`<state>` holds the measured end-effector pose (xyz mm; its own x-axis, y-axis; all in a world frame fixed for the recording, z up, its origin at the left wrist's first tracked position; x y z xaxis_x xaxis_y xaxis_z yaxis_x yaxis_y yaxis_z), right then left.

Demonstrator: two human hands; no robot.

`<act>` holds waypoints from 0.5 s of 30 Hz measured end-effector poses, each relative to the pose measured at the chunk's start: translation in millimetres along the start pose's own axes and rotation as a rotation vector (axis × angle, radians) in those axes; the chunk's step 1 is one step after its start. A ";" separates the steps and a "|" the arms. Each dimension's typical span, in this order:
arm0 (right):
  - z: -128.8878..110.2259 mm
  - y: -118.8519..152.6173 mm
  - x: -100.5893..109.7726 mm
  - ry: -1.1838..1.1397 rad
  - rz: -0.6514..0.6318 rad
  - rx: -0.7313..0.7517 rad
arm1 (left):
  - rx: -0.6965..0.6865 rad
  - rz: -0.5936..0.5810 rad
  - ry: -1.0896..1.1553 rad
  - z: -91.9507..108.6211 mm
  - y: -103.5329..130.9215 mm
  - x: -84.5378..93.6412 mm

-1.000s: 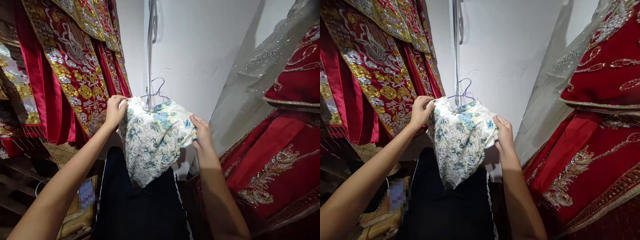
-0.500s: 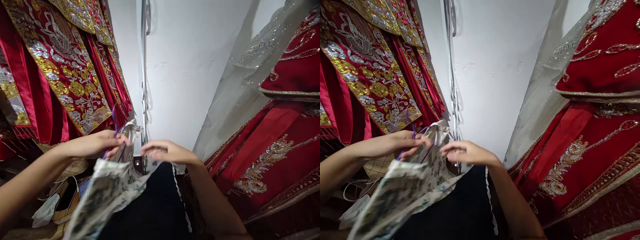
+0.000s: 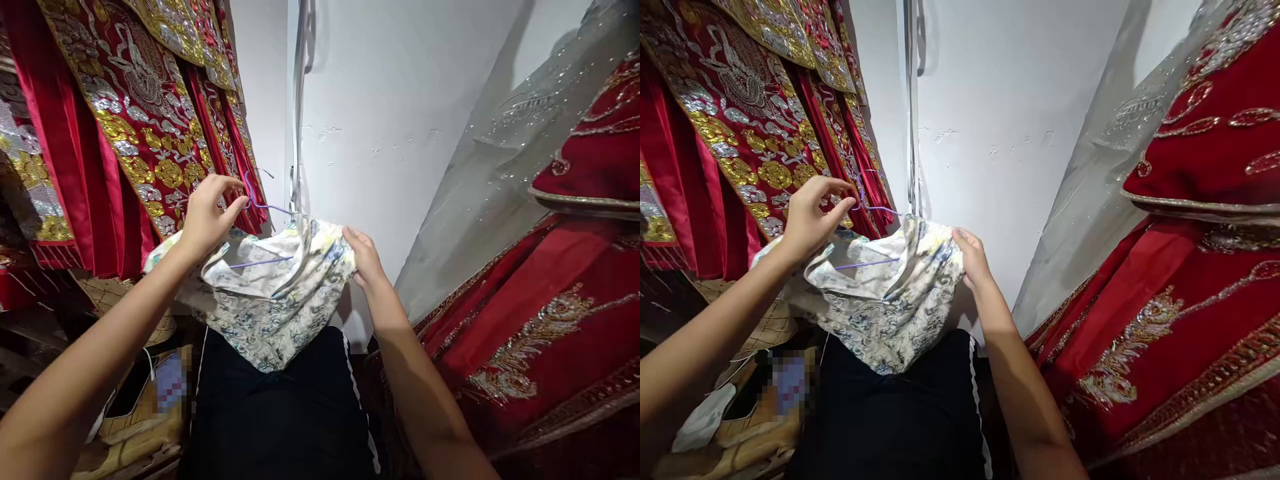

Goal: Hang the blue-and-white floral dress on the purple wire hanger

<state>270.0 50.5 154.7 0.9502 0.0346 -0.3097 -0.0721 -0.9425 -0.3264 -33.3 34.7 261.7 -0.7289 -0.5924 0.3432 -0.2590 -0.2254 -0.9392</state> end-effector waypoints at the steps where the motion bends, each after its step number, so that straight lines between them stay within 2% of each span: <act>1: -3.6 -11.7 -0.4 -0.052 0.039 0.017 | -0.032 0.064 0.004 3.7 0.7 -2.2; 5: -16.9 -50.5 -0.1 -0.138 0.151 0.097 | -0.088 0.198 0.015 27.4 22.0 -8.9; 7: -24.8 -55.5 6.0 -0.157 0.207 0.151 | -0.059 0.218 0.033 36.6 43.5 -17.9; 9: -32.0 -49.1 16.3 -0.164 0.259 0.214 | 0.022 0.224 0.060 39.9 69.4 -33.0; 11: -35.6 -34.5 28.4 -0.141 0.297 0.264 | 0.126 0.184 0.111 39.8 96.0 -53.6; 15: -25.5 2.8 47.2 -0.054 0.389 0.294 | 0.278 -0.055 0.375 46.9 139.1 -98.6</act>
<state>322.5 41.0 161.9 0.8192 -0.2770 -0.5022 -0.5088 -0.7552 -0.4133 32.3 25.5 97.8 -0.9108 -0.2653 0.3164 -0.1609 -0.4777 -0.8637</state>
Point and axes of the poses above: each hand's wrist, its own y-axis away from the middle knuckle, its own x-axis out of the back of the hand, z = x × y, the point moved 3 cm from there along -y, towards the middle knuckle, and after that the axes turned 6 degrees about -x, right-handed, at the moved point
